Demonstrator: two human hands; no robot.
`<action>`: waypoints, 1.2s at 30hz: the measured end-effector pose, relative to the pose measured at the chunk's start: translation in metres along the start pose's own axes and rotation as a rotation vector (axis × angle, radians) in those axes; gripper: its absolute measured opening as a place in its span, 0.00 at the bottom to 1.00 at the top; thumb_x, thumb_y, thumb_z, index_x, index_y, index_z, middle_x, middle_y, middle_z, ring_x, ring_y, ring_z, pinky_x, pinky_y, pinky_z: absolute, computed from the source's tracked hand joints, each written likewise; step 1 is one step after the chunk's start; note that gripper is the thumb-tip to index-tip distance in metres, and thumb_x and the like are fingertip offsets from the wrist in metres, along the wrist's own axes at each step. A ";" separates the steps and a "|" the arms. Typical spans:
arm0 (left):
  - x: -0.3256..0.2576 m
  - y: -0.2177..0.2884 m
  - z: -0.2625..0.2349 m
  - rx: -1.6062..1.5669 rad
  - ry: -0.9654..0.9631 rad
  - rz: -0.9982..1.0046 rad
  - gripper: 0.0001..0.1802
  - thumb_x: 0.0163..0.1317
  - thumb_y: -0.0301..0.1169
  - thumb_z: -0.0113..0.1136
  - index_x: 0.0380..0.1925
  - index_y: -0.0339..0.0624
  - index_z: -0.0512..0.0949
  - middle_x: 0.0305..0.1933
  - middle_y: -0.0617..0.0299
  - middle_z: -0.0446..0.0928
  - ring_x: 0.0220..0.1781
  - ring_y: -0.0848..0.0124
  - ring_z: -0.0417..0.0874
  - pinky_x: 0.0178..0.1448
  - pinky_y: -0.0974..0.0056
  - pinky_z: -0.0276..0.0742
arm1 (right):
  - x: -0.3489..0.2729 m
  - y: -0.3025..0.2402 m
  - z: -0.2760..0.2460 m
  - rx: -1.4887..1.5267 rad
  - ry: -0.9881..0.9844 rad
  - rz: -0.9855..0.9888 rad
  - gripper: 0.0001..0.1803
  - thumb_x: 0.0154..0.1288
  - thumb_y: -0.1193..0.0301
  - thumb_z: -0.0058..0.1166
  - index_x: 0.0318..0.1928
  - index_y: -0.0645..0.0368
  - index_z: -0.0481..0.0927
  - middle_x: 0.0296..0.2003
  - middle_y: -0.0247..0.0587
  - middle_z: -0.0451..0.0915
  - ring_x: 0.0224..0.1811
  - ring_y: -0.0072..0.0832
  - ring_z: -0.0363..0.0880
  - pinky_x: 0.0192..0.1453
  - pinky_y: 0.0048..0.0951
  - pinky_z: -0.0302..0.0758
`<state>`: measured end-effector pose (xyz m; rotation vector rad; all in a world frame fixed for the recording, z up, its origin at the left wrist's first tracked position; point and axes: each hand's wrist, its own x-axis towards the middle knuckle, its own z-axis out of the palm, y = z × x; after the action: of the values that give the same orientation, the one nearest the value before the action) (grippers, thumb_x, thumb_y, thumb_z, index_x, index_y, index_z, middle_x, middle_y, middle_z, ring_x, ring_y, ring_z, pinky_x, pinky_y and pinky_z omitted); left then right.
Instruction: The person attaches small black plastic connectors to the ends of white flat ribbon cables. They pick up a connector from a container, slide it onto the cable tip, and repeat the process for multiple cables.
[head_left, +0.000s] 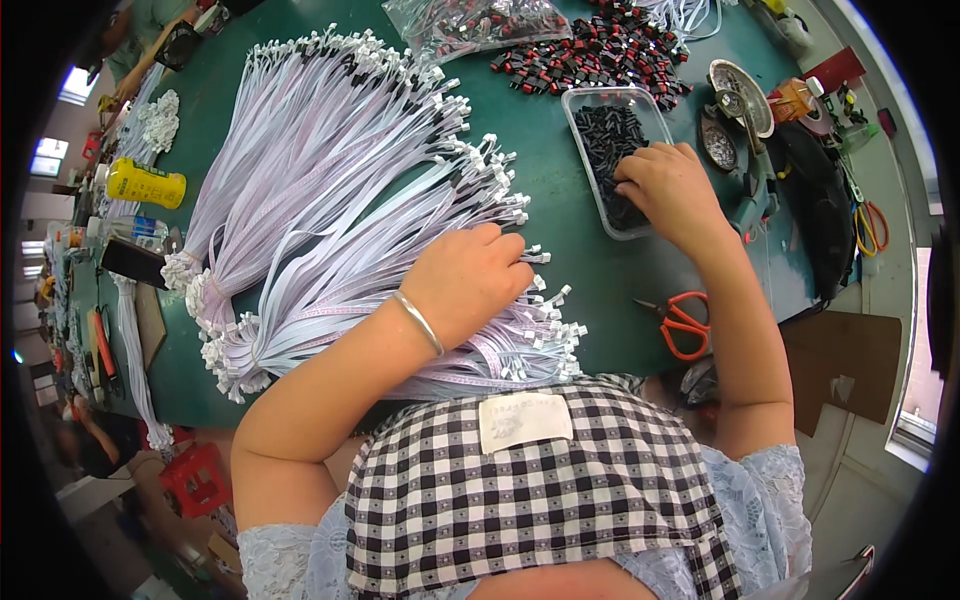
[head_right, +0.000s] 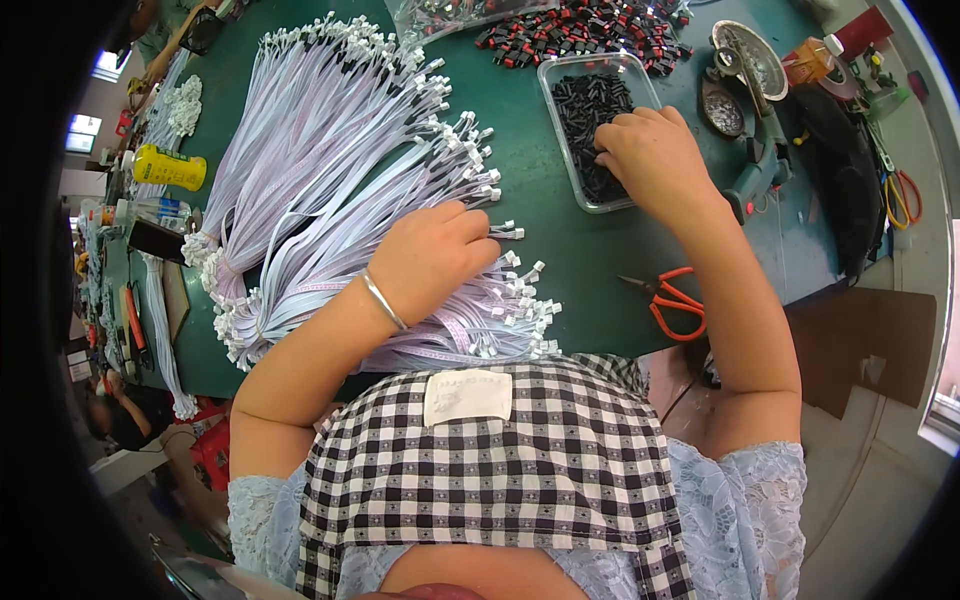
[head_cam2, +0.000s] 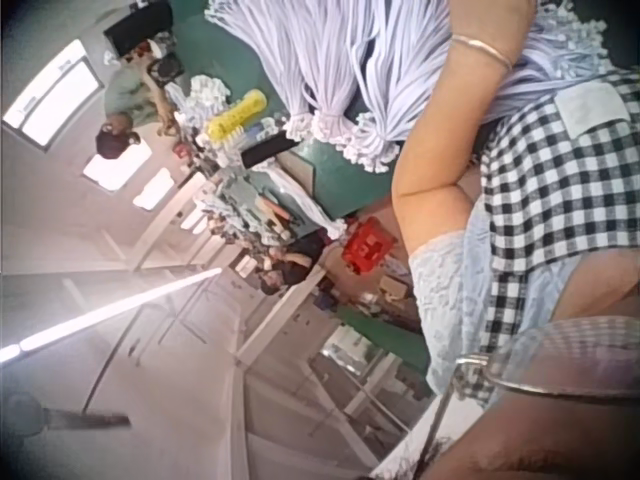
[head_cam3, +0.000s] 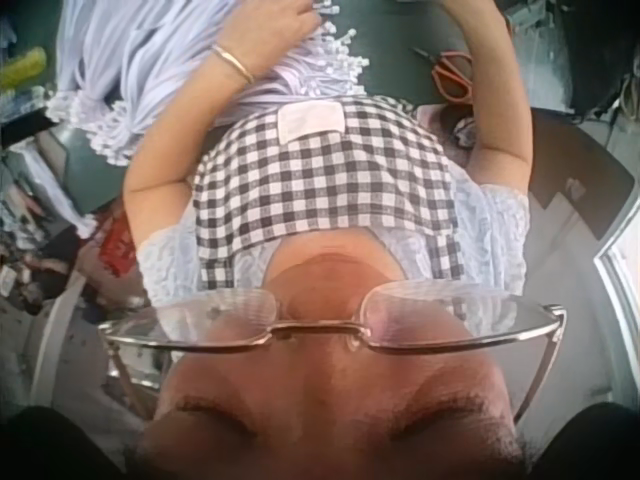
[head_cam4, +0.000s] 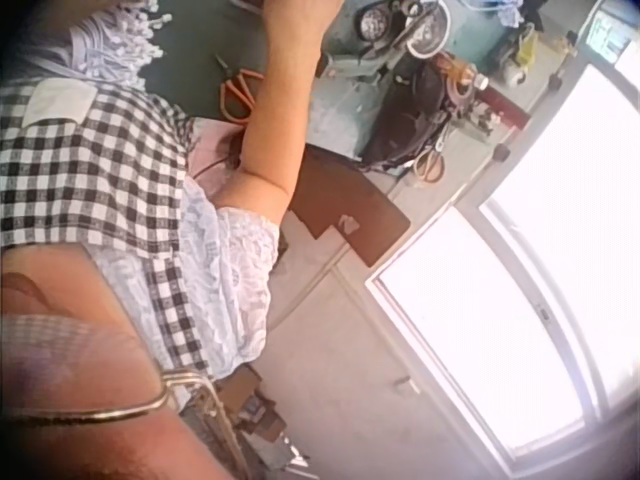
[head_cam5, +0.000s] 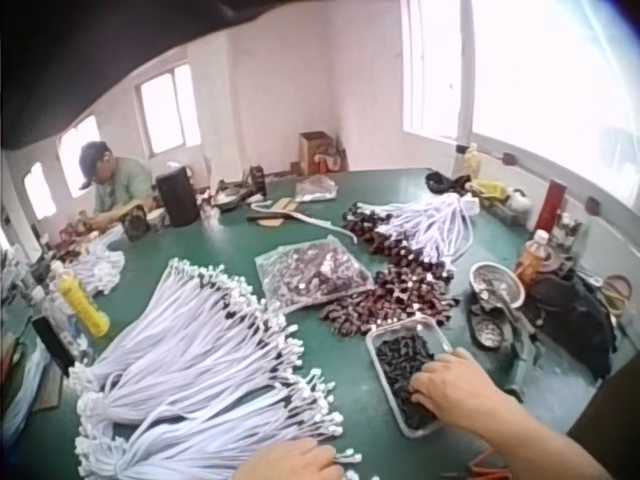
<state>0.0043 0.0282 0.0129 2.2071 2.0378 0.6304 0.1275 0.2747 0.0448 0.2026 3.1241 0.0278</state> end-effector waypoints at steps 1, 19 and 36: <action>0.000 0.000 0.001 0.006 -0.004 0.005 0.05 0.48 0.28 0.54 0.28 0.47 0.76 0.30 0.65 0.71 0.36 0.68 0.75 0.37 0.64 0.75 | 0.000 0.000 0.000 0.007 0.013 0.002 0.06 0.54 0.69 0.59 0.34 0.52 0.79 0.31 0.33 0.77 0.41 0.32 0.75 0.46 0.33 0.67; -0.010 0.029 0.006 -0.238 0.146 -0.316 0.04 0.49 0.25 0.60 0.27 0.45 0.77 0.27 0.61 0.74 0.28 0.61 0.77 0.32 0.61 0.74 | -0.005 -0.013 -0.005 0.324 0.122 0.210 0.05 0.55 0.73 0.52 0.33 0.58 0.76 0.29 0.42 0.77 0.33 0.44 0.77 0.37 0.41 0.72; -0.014 0.014 0.009 -0.432 0.162 -0.324 0.07 0.48 0.26 0.60 0.28 0.39 0.73 0.31 0.55 0.72 0.36 0.55 0.73 0.42 0.57 0.69 | -0.057 -0.102 0.001 0.729 0.029 0.050 0.04 0.58 0.72 0.55 0.35 0.57 0.77 0.33 0.40 0.78 0.35 0.41 0.77 0.40 0.38 0.73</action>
<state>0.0196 0.0146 0.0055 1.5927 2.0236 1.1099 0.1710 0.1661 0.0426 0.2783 2.9943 -1.1114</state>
